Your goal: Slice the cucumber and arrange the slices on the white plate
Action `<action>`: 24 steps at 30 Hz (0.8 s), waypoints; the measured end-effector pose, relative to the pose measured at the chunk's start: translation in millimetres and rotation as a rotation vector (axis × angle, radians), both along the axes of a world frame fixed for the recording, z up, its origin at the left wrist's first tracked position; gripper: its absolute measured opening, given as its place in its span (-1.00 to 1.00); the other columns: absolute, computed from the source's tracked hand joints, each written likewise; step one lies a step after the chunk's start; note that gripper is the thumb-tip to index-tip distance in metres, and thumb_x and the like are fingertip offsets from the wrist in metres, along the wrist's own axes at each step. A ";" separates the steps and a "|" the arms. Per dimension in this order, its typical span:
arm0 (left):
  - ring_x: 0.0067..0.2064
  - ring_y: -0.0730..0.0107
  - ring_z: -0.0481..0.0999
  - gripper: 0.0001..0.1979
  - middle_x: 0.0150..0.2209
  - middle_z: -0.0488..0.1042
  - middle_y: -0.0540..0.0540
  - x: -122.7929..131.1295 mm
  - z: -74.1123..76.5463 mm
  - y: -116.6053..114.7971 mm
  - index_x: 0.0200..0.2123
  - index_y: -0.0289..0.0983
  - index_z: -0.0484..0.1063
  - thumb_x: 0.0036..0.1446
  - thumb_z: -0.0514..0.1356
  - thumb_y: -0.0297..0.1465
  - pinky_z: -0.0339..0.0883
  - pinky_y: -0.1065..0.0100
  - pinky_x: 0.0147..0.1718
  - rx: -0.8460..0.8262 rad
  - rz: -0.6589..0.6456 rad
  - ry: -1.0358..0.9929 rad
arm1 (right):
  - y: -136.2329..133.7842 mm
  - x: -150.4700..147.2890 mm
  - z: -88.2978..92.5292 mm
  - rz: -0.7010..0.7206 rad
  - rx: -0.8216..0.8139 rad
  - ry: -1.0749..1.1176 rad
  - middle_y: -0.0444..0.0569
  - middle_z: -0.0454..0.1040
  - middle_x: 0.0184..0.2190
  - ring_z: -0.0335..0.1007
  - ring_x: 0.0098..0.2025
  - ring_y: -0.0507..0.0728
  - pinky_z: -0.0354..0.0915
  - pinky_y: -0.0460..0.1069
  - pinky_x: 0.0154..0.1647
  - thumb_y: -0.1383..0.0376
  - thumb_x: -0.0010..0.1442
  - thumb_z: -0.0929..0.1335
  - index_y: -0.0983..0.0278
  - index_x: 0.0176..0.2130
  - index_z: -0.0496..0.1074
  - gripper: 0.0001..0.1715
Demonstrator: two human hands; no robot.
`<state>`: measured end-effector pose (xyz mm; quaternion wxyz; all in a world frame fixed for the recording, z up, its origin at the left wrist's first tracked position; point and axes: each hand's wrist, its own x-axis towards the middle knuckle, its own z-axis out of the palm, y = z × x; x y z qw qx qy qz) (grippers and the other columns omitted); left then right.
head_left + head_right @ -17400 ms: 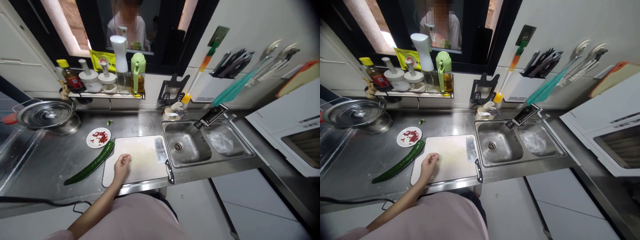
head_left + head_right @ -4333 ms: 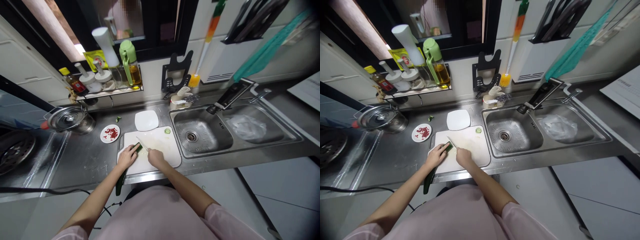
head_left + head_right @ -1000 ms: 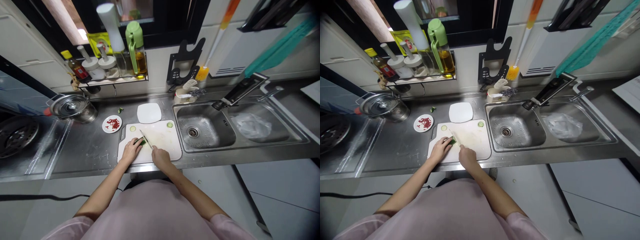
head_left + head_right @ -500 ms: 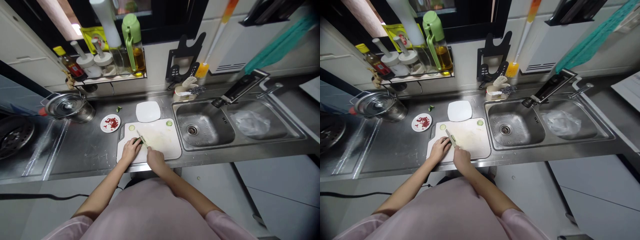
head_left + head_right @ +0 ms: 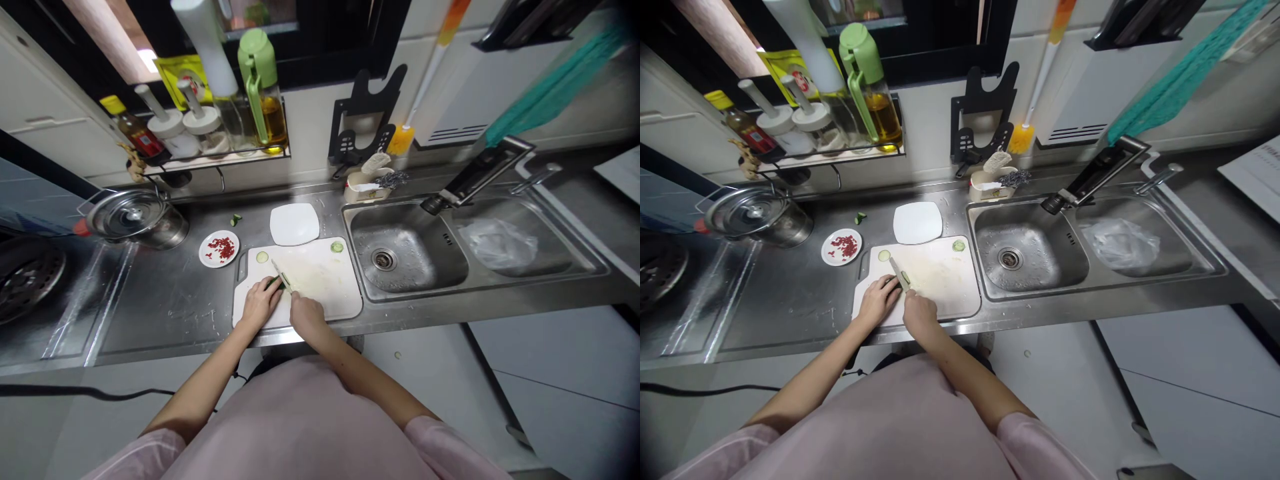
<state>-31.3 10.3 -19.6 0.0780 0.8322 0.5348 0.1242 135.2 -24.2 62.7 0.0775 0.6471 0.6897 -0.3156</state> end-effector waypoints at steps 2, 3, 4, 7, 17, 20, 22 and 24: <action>-0.05 0.21 0.43 -0.63 0.04 0.41 -0.16 0.3 0.7 -0.1 0.12 -0.14 0.39 0.30 0.02 -0.26 0.33 0.17 -0.01 -0.009 0.000 0.001 | 0.4 0.6 -0.6 0.000 0.003 0.003 0.23 0.55 -0.22 0.52 -0.08 0.21 0.33 0.00 -0.16 0.46 0.26 0.17 0.38 0.00 0.29 -0.68; -0.05 0.21 0.43 -0.63 0.04 0.41 -0.16 0.4 0.9 -0.2 0.12 -0.14 0.39 0.30 0.02 -0.26 0.33 0.17 -0.01 -0.012 -0.001 -0.002 | 0.0 1.0 -1.0 0.003 0.009 0.005 0.23 0.55 -0.23 0.52 -0.08 0.21 0.33 0.00 -0.16 0.47 0.26 0.16 0.38 -0.01 0.30 -0.68; -0.05 0.21 0.43 -0.63 0.04 0.41 -0.16 0.6 0.8 -0.3 0.12 -0.13 0.39 0.30 0.02 -0.26 0.33 0.17 -0.01 -0.015 -0.001 -0.006 | -0.3 1.3 -1.5 0.006 0.015 0.005 0.22 0.55 -0.23 0.52 -0.09 0.22 0.33 0.00 -0.16 0.47 0.26 0.16 0.38 -0.02 0.30 -0.68; -0.05 0.21 0.43 -0.62 0.05 0.40 -0.16 1.1 -0.1 -0.6 0.13 -0.12 0.38 0.30 0.03 -0.26 0.33 0.17 -0.02 -0.017 0.008 -0.011 | 0.0 1.0 -3.0 0.008 0.013 0.005 0.22 0.55 -0.24 0.52 -0.09 0.22 0.33 0.00 -0.16 0.46 0.25 0.19 0.38 -0.03 0.31 -0.70; -0.07 0.22 0.43 -0.61 0.05 0.41 -0.15 -0.6 -3.5 1.0 0.15 -0.11 0.37 0.29 0.03 -0.26 0.33 0.18 -0.02 -0.005 -0.001 0.010 | 7.7 3.2 -6.6 0.009 -0.032 0.010 0.21 0.55 -0.21 0.51 -0.06 0.22 0.32 0.01 -0.14 0.47 0.23 0.20 0.38 -0.02 0.32 -0.68; -0.06 0.23 0.43 -0.60 0.06 0.41 -0.14 -0.6 -3.9 0.5 0.16 -0.11 0.35 0.30 0.03 -0.26 0.33 0.18 -0.01 -0.005 -0.008 0.003 | 8.7 4.0 -9.0 0.008 -0.019 0.015 0.21 0.55 -0.20 0.50 -0.05 0.22 0.32 0.00 -0.14 0.47 0.22 0.20 0.37 -0.03 0.33 -0.68; -0.05 0.23 0.43 -0.60 0.07 0.41 -0.14 -0.5 -4.6 0.1 0.17 -0.11 0.35 0.29 0.03 -0.26 0.33 0.19 -0.01 -0.009 -0.010 -0.002 | 8.7 4.3 -11.2 0.002 -0.024 0.011 0.21 0.55 -0.20 0.51 -0.07 0.22 0.33 0.00 -0.14 0.47 0.21 0.21 0.37 -0.03 0.34 -0.68; -0.04 0.22 0.42 -0.60 0.07 0.41 -0.13 -0.3 -5.5 -0.1 0.17 -0.10 0.34 0.29 0.04 -0.26 0.33 0.19 -0.01 -0.008 -0.006 -0.011 | 8.6 4.6 -13.6 0.002 -0.026 0.006 0.21 0.55 -0.22 0.52 -0.08 0.22 0.34 0.00 -0.16 0.47 0.20 0.23 0.37 -0.04 0.35 -0.68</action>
